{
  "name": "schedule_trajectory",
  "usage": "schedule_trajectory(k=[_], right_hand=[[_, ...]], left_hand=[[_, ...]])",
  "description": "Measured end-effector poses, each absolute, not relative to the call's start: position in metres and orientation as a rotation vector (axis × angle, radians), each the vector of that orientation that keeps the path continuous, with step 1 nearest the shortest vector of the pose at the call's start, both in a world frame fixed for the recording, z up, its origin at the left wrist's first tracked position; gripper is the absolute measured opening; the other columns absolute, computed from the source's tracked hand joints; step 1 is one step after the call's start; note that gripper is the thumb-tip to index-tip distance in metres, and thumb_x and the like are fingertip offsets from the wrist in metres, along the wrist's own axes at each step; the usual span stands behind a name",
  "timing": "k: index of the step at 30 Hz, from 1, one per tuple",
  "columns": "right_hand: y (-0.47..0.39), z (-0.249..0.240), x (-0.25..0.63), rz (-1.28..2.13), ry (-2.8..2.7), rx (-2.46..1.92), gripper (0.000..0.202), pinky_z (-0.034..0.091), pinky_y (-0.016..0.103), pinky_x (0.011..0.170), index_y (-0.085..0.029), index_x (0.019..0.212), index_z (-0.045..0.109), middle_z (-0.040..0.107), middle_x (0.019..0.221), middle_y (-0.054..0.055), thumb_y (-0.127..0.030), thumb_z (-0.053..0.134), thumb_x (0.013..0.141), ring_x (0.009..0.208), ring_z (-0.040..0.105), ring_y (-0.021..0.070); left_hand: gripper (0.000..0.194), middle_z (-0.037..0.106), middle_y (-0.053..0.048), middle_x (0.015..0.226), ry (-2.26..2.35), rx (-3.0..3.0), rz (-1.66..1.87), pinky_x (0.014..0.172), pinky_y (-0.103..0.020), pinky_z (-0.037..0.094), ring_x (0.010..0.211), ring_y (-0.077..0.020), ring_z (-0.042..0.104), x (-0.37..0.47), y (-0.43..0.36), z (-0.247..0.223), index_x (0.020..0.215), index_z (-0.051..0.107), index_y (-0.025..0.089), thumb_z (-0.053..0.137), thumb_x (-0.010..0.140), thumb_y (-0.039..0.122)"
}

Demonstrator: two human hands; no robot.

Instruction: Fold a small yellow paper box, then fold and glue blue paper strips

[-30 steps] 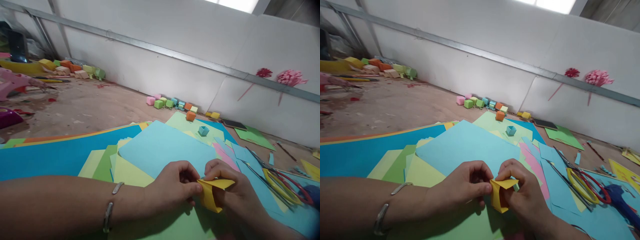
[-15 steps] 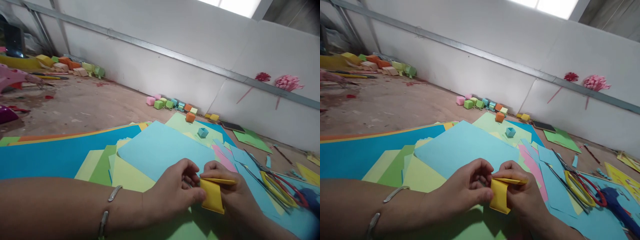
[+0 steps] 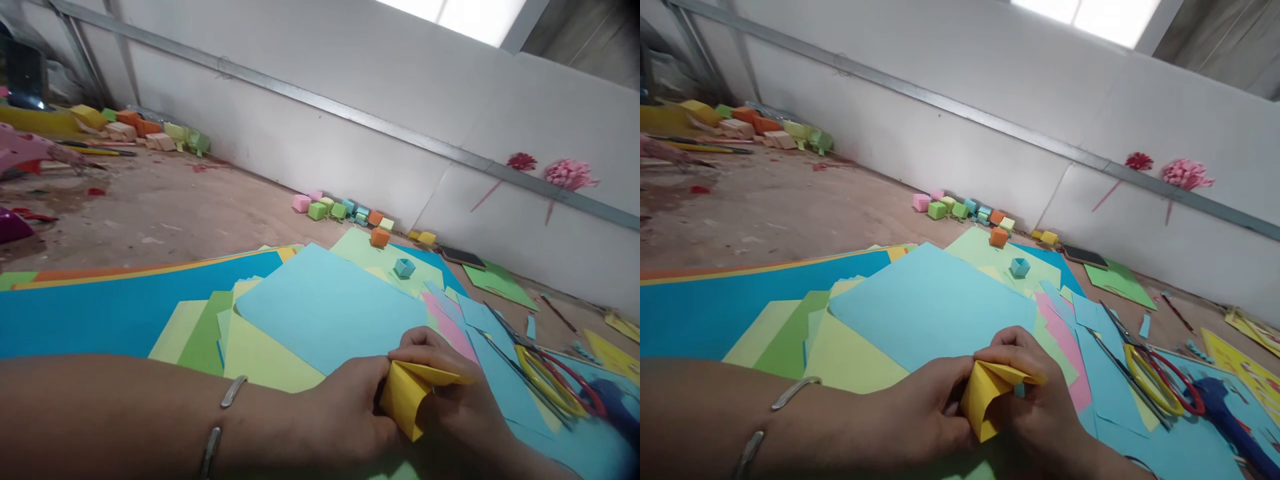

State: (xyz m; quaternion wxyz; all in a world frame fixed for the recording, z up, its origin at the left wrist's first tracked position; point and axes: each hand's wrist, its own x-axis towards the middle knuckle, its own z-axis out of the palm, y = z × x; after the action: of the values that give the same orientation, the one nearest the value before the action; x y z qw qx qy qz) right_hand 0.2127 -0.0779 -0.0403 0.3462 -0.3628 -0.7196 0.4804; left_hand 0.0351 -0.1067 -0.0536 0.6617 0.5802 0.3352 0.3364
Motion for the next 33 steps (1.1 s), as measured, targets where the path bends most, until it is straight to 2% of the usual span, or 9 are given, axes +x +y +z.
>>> schedule_trajectory(k=[6,13,15,18,21,25,27,30,33], right_hand=[[-0.074,-0.042,0.215,1.142,-1.956,-0.889,0.041,0.053,0.028,0.066,-0.031,0.099,0.074,0.055,0.093,0.003,-0.007,0.064,0.068,0.082,0.062,0.0189],[-0.080,-0.034,0.212,1.038,-1.951,-0.901,0.042,0.052,0.027,0.061,-0.026,0.090,0.069,0.059,0.087,0.001,-0.002,0.062,0.057,0.076,0.062,0.0184],[-0.082,-0.033,0.212,0.983,-1.976,-0.863,0.037,0.052,0.028,0.062,-0.025,0.086,0.069,0.059,0.084,0.002,-0.002,0.061,0.057,0.075,0.061,0.0190],[-0.082,-0.034,0.212,0.984,-1.995,-0.768,0.042,0.053,0.028,0.061,-0.026,0.091,0.072,0.059,0.087,0.003,-0.003,0.060,0.058,0.076,0.062,0.0196],[-0.082,-0.036,0.212,1.002,-2.003,-0.716,0.045,0.054,0.028,0.062,-0.028,0.099,0.072,0.057,0.090,0.003,-0.005,0.063,0.062,0.076,0.063,0.0190],[-0.082,-0.036,0.214,0.882,-2.076,-0.656,0.037,0.055,0.027,0.060,-0.030,0.106,0.071,0.058,0.091,0.004,-0.018,0.071,0.071,0.074,0.064,0.0191],[-0.082,-0.034,0.217,0.742,-2.165,-0.632,0.035,0.055,0.028,0.059,-0.031,0.111,0.070,0.058,0.091,0.005,-0.024,0.069,0.077,0.074,0.064,0.0191],[-0.082,-0.033,0.221,0.500,-2.252,-0.623,0.039,0.054,0.030,0.060,-0.032,0.120,0.067,0.060,0.093,0.007,-0.019,0.061,0.083,0.078,0.064,0.0208],[-0.079,-0.035,0.223,0.271,-2.263,-0.578,0.047,0.053,0.035,0.065,-0.033,0.121,0.067,0.061,0.091,0.007,-0.011,0.061,0.080,0.082,0.062,0.0230]], left_hand=[[0.026,0.054,-0.001,0.083,0.833,1.391,0.725,0.065,-0.025,0.041,0.075,-0.0142,0.049,0.034,-0.107,-0.051,0.096,0.058,0.014,0.057,0.070,0.009],[0.023,0.057,-0.003,0.085,0.905,1.473,0.674,0.066,-0.027,0.042,0.077,-0.0165,0.050,0.032,-0.110,-0.045,0.096,0.058,0.013,0.057,0.073,0.013],[0.022,0.059,-0.004,0.087,0.920,1.512,0.680,0.068,-0.028,0.043,0.079,-0.0177,0.051,0.032,-0.111,-0.044,0.095,0.060,0.014,0.056,0.073,0.012],[0.026,0.061,-0.004,0.087,0.898,1.536,0.713,0.070,-0.028,0.045,0.080,-0.0181,0.053,0.033,-0.113,-0.043,0.096,0.062,0.014,0.054,0.072,0.009],[0.030,0.062,-0.004,0.087,0.891,1.543,0.748,0.073,-0.029,0.047,0.080,-0.0186,0.055,0.035,-0.114,-0.043,0.099,0.064,0.015,0.055,0.071,0.008],[0.033,0.061,-0.003,0.084,0.819,1.550,0.784,0.073,-0.028,0.048,0.081,-0.0185,0.056,0.036,-0.114,-0.045,0.100,0.065,0.015,0.054,0.071,0.007],[0.032,0.060,-0.003,0.083,0.781,1.544,0.789,0.071,-0.028,0.047,0.079,-0.0179,0.056,0.036,-0.113,-0.046,0.099,0.065,0.015,0.054,0.071,0.006],[0.028,0.060,-0.003,0.083,0.771,1.513,0.787,0.067,-0.027,0.047,0.078,-0.0180,0.055,0.035,-0.113,-0.049,0.093,0.065,0.015,0.055,0.069,0.006],[0.024,0.060,-0.003,0.083,0.773,1.474,0.778,0.065,-0.027,0.046,0.077,-0.0182,0.055,0.034,-0.112,-0.052,0.090,0.064,0.015,0.057,0.068,0.007]])
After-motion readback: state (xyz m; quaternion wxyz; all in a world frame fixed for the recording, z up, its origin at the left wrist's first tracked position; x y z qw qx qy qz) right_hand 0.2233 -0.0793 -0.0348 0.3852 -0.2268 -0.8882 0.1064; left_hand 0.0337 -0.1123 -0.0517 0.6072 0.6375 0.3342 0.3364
